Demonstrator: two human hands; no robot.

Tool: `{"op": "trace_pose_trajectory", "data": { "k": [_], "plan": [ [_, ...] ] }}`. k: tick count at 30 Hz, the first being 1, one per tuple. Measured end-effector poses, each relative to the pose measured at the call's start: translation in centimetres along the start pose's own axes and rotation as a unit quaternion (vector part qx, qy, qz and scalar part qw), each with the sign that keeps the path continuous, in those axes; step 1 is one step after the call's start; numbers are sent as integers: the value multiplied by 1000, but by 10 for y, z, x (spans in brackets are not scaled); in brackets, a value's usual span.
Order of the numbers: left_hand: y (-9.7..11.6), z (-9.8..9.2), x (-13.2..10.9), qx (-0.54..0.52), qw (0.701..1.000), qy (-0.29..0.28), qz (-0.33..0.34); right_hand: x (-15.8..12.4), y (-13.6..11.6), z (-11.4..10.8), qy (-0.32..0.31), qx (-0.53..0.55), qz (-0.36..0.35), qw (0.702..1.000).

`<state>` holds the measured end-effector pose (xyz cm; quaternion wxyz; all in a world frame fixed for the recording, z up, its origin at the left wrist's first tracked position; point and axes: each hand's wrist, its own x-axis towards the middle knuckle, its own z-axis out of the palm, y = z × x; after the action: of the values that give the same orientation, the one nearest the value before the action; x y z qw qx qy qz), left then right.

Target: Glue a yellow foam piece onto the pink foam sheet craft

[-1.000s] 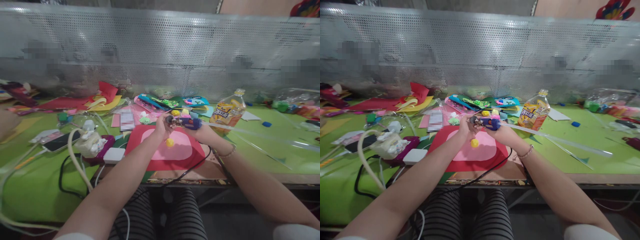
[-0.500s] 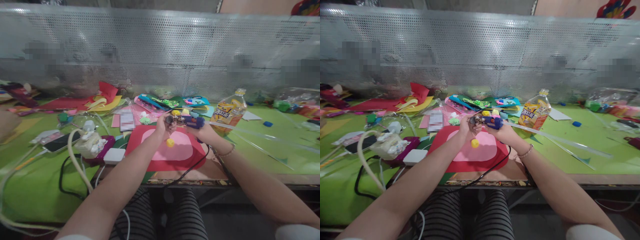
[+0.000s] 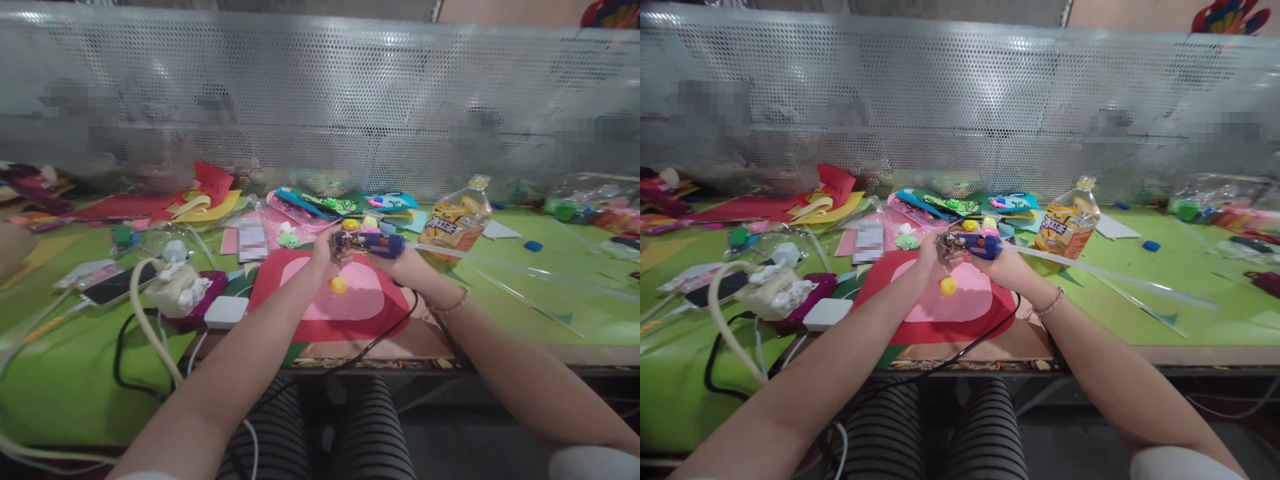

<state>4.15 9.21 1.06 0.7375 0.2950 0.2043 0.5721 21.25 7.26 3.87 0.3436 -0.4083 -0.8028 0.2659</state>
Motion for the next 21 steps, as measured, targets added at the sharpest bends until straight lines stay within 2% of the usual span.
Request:
{"op": "trace_pose_trajectory", "data": {
  "k": [8,13,21],
  "plan": [
    [-1,-1,1,12,1000,2,5,0,-5,2,6,-11,-12,1000],
    [-1,0,1,15,1000,-8,-3,0,-8,2,12,-15,5,1000],
    [1,3,-1,8,1000,14,-11,1,-7,0,27,-9,-44,999]
  ]
}}
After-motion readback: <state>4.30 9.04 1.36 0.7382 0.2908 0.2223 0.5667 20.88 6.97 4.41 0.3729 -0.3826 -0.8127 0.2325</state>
